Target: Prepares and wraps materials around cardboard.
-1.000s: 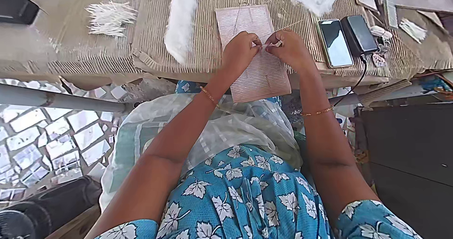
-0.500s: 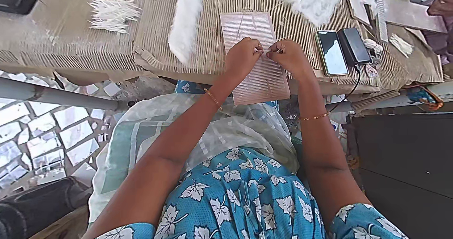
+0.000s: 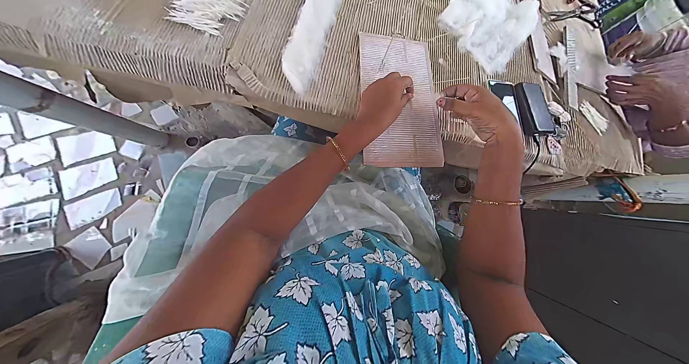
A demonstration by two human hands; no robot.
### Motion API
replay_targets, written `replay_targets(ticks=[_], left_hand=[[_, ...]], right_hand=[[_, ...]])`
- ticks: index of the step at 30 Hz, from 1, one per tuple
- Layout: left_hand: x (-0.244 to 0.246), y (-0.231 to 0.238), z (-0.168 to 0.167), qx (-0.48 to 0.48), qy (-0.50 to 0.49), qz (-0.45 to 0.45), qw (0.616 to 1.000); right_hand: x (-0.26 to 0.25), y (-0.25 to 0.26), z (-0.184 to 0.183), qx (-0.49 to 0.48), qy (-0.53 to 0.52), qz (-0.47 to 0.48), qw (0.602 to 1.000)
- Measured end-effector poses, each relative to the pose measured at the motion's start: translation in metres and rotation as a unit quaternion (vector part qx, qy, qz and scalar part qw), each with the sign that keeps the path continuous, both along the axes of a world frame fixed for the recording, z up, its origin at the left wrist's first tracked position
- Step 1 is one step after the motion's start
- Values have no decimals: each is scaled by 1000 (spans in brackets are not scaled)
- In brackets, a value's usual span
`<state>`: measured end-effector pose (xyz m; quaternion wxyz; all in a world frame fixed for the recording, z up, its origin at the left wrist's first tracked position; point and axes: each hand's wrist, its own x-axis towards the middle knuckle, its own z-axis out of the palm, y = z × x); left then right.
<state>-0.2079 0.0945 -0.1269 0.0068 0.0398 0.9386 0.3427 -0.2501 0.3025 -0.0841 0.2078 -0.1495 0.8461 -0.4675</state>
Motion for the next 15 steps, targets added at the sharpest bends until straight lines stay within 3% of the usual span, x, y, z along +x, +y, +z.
replay_targets(ticks=[4, 8, 12, 15], left_hand=[[0, -3, -4, 48, 32, -13, 998], [2, -12, -6, 145, 69, -10, 987], [19, -22, -1, 182, 66, 23, 981], [29, -25, 1, 164, 66, 38, 984]], right_hand=[[18, 6, 27, -85, 35, 13, 996], [30, -13, 42, -100, 91, 23, 991], [39, -76, 50, -13, 157, 51, 986], [36, -145, 60, 120, 241, 88, 959]])
